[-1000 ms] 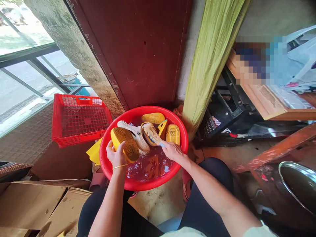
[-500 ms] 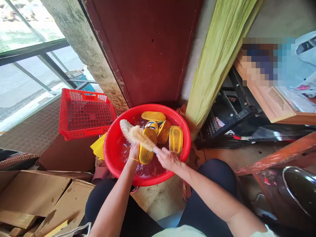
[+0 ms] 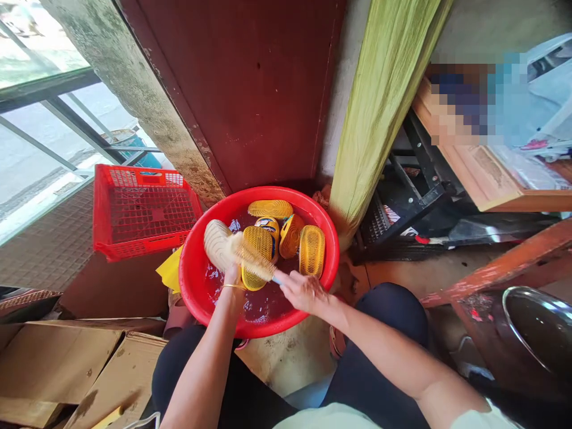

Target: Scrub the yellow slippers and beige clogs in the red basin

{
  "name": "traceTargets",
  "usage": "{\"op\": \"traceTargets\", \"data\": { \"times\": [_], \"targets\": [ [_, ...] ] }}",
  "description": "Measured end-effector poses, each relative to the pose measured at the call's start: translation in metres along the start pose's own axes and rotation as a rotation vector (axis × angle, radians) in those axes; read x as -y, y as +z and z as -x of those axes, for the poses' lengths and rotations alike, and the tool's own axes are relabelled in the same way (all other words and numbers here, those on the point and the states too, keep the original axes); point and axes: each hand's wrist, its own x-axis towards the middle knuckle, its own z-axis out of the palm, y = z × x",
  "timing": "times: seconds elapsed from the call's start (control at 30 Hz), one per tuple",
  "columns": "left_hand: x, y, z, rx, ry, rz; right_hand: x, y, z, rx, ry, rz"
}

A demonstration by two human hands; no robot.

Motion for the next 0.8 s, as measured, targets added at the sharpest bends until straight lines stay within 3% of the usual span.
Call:
{"op": "traceTargets", "data": {
  "times": [0.1, 0.23, 0.37, 0.43, 0.5, 0.6, 0.7, 0.8],
  "targets": [
    [-0.005, 0.012, 0.009, -0.041, -0.035, -0.017, -0.031, -0.007, -0.024, -0.061, 0.186, -0.083],
    [0.004, 0.025, 0.029, -0.090, 0.301, -0.181, -0.058, -0.006, -0.046, -0.221, 0.325, -0.390],
    [0.019, 0.030, 0.036, 0.112, 0.437, -0.406, -0.060, 0.008, -0.050, -0.214, 0.398, -0.786],
    [0.023, 0.031, 0.033, 0.238, 0.485, -0.568, -0.060, 0.013, -0.051, -0.167, 0.444, -0.865],
    [0.023, 0.029, 0.028, 0.261, 0.565, -0.752, -0.059, 0.013, -0.053, -0.137, 0.497, -0.857],
    [0.021, 0.023, 0.025, 0.029, 0.644, -0.978, -0.057, 0.008, -0.052, -0.108, 0.526, -0.722],
    [0.021, 0.015, 0.029, -0.258, 0.614, -1.090, -0.053, 0.003, -0.047, -0.104, 0.473, -0.494],
    [0.027, 0.010, 0.031, -0.265, 0.443, -1.084, -0.047, 0.000, -0.039, -0.081, 0.362, -0.260]
  ]
}}
